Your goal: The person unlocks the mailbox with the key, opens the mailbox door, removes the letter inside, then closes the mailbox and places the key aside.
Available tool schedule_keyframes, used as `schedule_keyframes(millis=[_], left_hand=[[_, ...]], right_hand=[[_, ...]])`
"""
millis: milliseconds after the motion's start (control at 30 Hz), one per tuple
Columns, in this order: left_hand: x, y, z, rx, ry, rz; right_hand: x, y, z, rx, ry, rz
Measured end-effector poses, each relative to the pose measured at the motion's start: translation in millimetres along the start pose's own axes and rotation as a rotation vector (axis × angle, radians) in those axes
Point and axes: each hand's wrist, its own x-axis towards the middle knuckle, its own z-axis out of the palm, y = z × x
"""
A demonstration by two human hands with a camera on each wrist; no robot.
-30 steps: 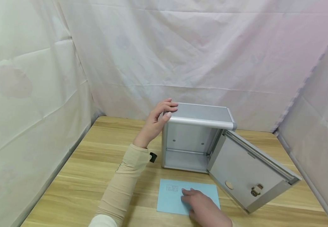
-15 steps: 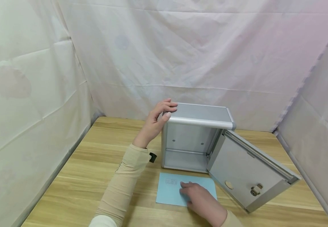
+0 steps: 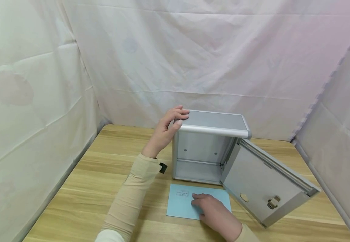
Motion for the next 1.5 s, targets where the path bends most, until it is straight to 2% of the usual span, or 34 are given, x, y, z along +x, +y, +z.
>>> schedule_keyframes(millis=[367, 533, 633, 900, 1200, 1400, 1500], left_hand=[[-0.9, 0.3, -0.8, 0.000, -0.006, -0.001], [-1.8, 0.3, -0.9, -0.002, -0.008, -0.007], [-1.3, 0.1, -0.8, -0.006, -0.008, -0.005], [0.4, 0.7, -1.2, 0.007, -0.005, 0.006], [0.2, -1.2, -1.3, -0.001, -0.006, 0.012], [0.2, -0.1, -1.1, 0.007, -0.006, 0.001], [0.3, 0.3, -1.0, 0.007, -0.004, -0.003]], right_hand=[[-0.6, 1, 0, 0.019, 0.013, 0.003], [-1.0, -1, -6, 0.014, 0.030, -0.034], [-3.5, -6, -15, -0.019, 0.070, -0.060], [-17.3, -20, -55, -0.080, 0.338, -0.151], [-36.3, -30, -95, -0.078, 0.595, -0.336], [-45.1, -34, -117, -0.088, 0.777, -0.393], [-49.3, -34, -127, -0.128, 0.866, -0.382]])
